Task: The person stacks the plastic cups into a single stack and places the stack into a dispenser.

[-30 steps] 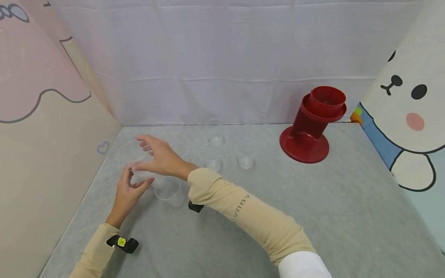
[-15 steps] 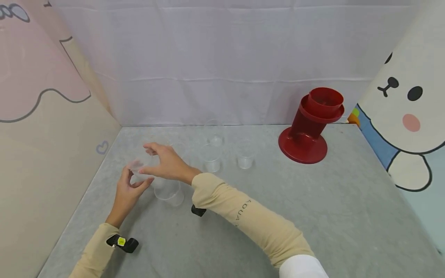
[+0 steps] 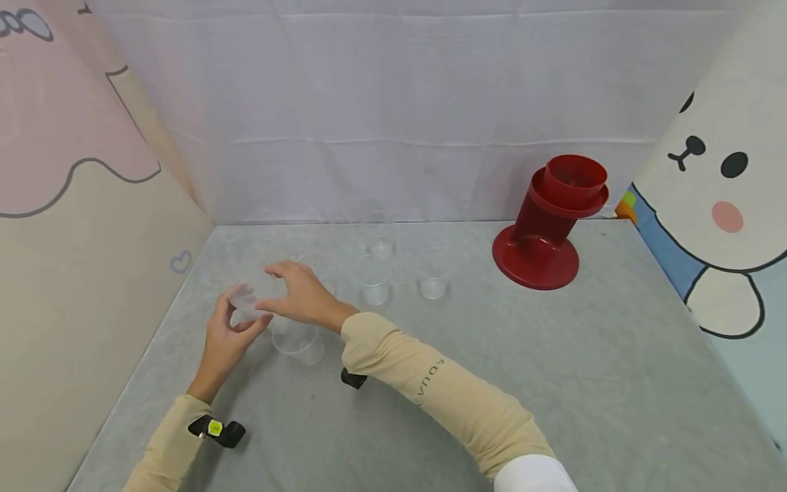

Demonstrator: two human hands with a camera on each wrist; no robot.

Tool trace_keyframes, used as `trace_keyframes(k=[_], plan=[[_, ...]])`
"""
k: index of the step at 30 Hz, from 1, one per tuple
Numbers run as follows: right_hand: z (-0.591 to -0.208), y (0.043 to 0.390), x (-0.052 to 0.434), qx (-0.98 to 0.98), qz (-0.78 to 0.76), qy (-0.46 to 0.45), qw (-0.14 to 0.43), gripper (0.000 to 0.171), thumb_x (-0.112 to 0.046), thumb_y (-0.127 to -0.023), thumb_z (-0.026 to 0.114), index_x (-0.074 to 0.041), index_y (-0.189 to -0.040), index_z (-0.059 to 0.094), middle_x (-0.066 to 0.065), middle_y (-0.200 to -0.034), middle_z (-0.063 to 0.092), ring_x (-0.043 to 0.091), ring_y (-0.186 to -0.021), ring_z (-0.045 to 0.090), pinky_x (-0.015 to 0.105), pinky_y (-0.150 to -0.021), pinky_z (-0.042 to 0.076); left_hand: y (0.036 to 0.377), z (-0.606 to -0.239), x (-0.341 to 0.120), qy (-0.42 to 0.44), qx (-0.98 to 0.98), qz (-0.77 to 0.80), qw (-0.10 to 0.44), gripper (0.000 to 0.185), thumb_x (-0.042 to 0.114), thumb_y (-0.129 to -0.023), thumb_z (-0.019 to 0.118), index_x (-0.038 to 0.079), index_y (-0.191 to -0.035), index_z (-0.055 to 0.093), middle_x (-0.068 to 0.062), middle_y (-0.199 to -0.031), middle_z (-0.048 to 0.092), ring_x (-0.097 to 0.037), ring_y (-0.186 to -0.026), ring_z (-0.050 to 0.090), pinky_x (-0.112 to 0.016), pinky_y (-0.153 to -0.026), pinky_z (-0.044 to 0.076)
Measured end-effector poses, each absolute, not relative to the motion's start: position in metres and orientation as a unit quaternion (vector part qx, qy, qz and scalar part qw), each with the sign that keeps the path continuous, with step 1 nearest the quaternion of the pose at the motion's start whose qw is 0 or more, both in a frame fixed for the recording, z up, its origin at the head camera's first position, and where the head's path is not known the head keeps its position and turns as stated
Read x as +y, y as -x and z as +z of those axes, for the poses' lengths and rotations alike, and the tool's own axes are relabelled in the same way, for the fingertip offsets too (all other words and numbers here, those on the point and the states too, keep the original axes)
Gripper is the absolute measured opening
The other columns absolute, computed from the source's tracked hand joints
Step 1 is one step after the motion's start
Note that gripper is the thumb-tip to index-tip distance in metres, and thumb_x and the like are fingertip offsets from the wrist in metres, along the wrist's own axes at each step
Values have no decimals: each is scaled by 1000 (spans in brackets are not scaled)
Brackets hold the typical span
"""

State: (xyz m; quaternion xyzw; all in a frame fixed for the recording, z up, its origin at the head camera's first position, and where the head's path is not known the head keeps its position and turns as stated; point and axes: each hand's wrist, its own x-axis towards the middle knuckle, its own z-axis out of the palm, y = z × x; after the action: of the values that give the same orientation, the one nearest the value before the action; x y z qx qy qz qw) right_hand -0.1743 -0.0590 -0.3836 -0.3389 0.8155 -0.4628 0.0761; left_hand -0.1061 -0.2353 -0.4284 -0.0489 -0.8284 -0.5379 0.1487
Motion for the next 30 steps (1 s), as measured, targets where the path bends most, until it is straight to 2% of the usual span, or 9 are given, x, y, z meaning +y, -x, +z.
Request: trace_keyframes(k=[6, 9, 12, 14, 16, 20, 24, 30], plan=[[-387, 173, -60, 826, -450, 331, 79, 58, -28, -86, 71, -4, -135, 49, 6, -133, 52, 16, -119, 49, 21, -93, 44, 104, -427, -232, 35, -820, -553, 144, 69, 2, -80, 73, -3, -139, 37, -17, -137, 42, -30, -118, 45, -20, -72, 53], [-388, 173, -60, 829, -446, 328, 75, 58, -28, -86, 71, -4, -135, 50, 6, -133, 52, 16, -119, 50, 20, -92, 44, 104, -426, -231, 29, -820, -554, 142, 70, 4, -80, 74, -2, -139, 36, -17, -137, 42, -30, -118, 45, -27, -75, 54], [-387, 173, -58, 834, -437, 330, 71, 56, -28, -87, 70, -5, -134, 50, 7, -132, 53, 18, -117, 50, 21, -91, 44, 111, -438, -236, 26, -820, -552, 148, 72, 8, -79, 77, 4, -139, 38, -11, -136, 43, -24, -117, 46, -25, -77, 53], [-385, 172, -57, 837, -430, 331, 70, 56, -28, -87, 70, -5, -134, 50, 6, -132, 53, 18, -117, 50, 21, -91, 45, 113, -442, -238, 21, -821, -551, 148, 73, 10, -78, 78, 6, -139, 39, -9, -136, 44, -21, -116, 47, -29, -80, 53], [-383, 171, -54, 839, -430, 327, 72, 56, -29, -87, 70, -6, -134, 50, 6, -132, 53, 19, -117, 50, 22, -91, 45, 114, -442, -238, 18, -820, -552, 147, 73, 10, -77, 79, 5, -138, 39, -9, -136, 44, -20, -115, 47, -28, -80, 53], [-378, 169, -47, 836, -439, 320, 75, 57, -30, -86, 71, -7, -134, 50, 5, -132, 52, 20, -118, 51, 24, -91, 46, 107, -425, -229, 3, -828, -545, 130, 71, 7, -78, 77, -1, -137, 37, -12, -137, 42, -22, -115, 47, -35, -80, 53], [-375, 168, -39, 826, -452, 327, 76, 57, -28, -86, 72, -8, -134, 50, 5, -132, 52, 22, -118, 50, 30, -93, 47, 105, -421, -227, -5, -833, -538, 129, 70, 8, -79, 77, 1, -137, 39, -9, -138, 42, -19, -115, 47, -31, -79, 54], [-371, 165, -26, 816, -463, 339, 72, 56, -28, -85, 73, -10, -133, 51, 4, -130, 53, 18, -117, 51, 29, -91, 47, 105, -423, -228, 3, -829, -541, 142, 69, 7, -78, 78, 1, -136, 41, -9, -137, 44, -18, -114, 47, -33, -78, 54]])
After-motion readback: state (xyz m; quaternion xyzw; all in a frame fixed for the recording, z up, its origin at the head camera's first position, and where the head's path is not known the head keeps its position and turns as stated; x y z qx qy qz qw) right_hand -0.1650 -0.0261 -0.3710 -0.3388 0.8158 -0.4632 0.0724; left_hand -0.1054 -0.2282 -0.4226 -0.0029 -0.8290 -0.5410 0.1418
